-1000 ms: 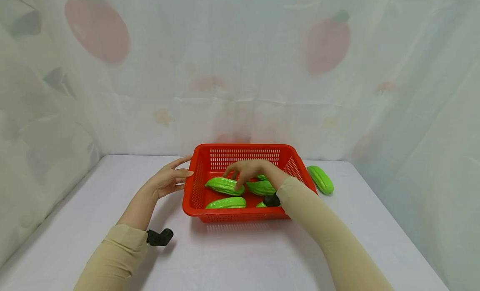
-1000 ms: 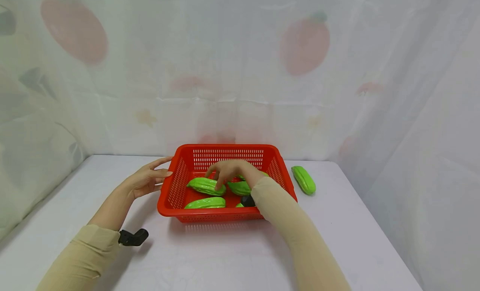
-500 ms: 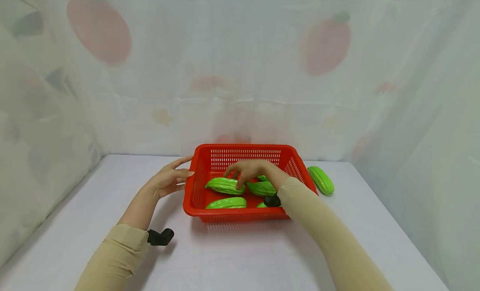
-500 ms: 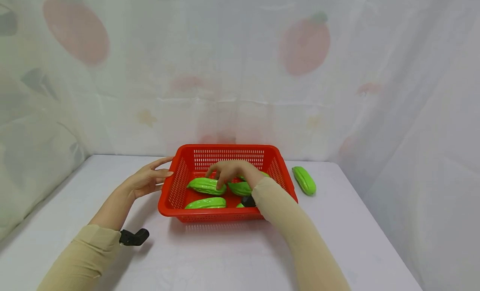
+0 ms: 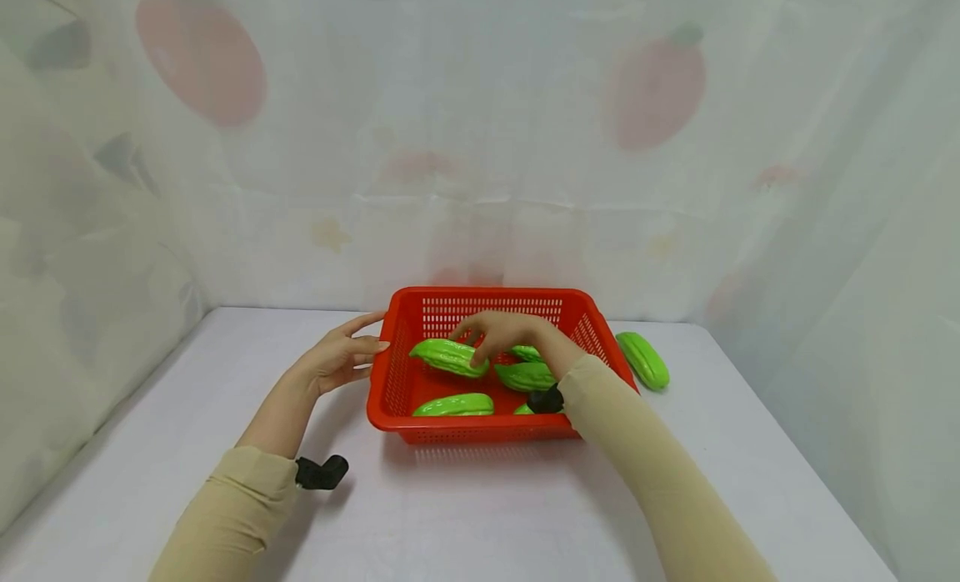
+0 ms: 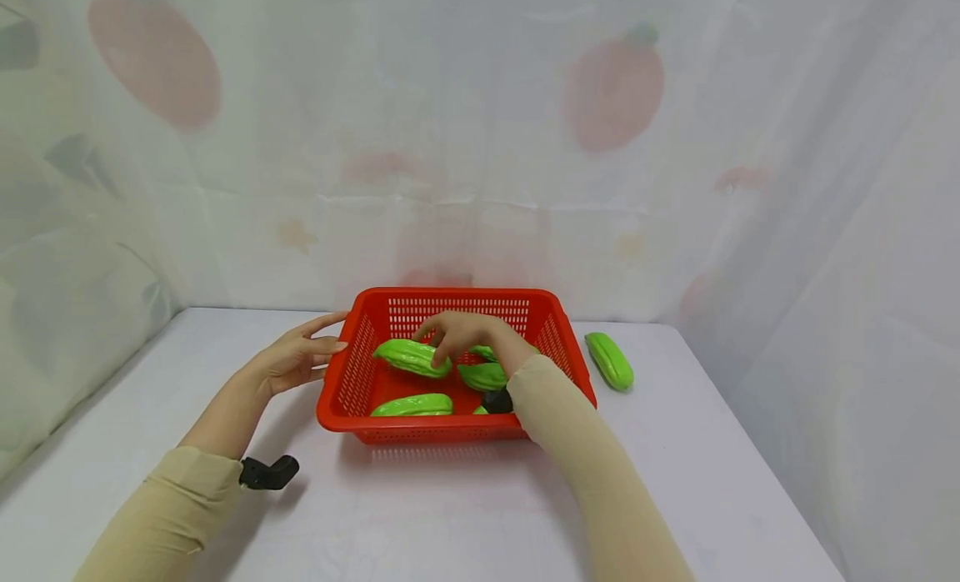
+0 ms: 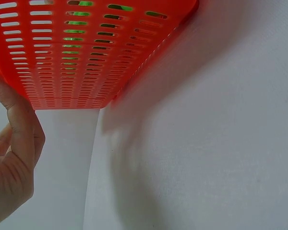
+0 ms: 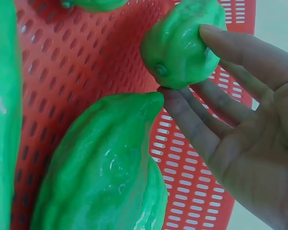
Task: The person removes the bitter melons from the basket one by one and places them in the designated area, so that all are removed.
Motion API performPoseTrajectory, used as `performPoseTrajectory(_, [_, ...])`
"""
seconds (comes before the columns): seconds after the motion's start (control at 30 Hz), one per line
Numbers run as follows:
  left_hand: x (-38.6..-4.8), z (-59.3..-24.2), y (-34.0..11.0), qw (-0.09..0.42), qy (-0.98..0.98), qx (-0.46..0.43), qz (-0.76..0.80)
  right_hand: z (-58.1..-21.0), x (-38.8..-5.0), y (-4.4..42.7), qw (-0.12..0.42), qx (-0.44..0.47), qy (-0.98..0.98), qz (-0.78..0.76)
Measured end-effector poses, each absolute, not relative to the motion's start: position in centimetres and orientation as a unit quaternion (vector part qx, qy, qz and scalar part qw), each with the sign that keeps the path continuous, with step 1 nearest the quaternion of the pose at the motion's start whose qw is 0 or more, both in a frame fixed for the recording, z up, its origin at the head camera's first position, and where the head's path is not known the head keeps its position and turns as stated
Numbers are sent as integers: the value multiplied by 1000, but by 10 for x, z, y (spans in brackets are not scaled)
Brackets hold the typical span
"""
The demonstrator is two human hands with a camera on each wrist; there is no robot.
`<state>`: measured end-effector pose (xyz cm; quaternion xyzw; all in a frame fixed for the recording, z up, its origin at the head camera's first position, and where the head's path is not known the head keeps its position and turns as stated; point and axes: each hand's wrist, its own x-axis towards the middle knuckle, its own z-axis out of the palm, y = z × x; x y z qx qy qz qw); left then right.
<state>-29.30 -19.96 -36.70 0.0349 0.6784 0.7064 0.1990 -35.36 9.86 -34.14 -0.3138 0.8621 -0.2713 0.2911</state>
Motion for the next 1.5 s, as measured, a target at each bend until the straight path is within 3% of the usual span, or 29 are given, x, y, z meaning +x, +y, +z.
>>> performPoseTrajectory(0.8, [-295,-369,-203,197,686,34,700,-326,-356,103,279,-303,856,-311])
performPoseTrajectory(1.5, [-294,-367,-204,200,676,38,708,-287,-360,157,250,-249,852,-388])
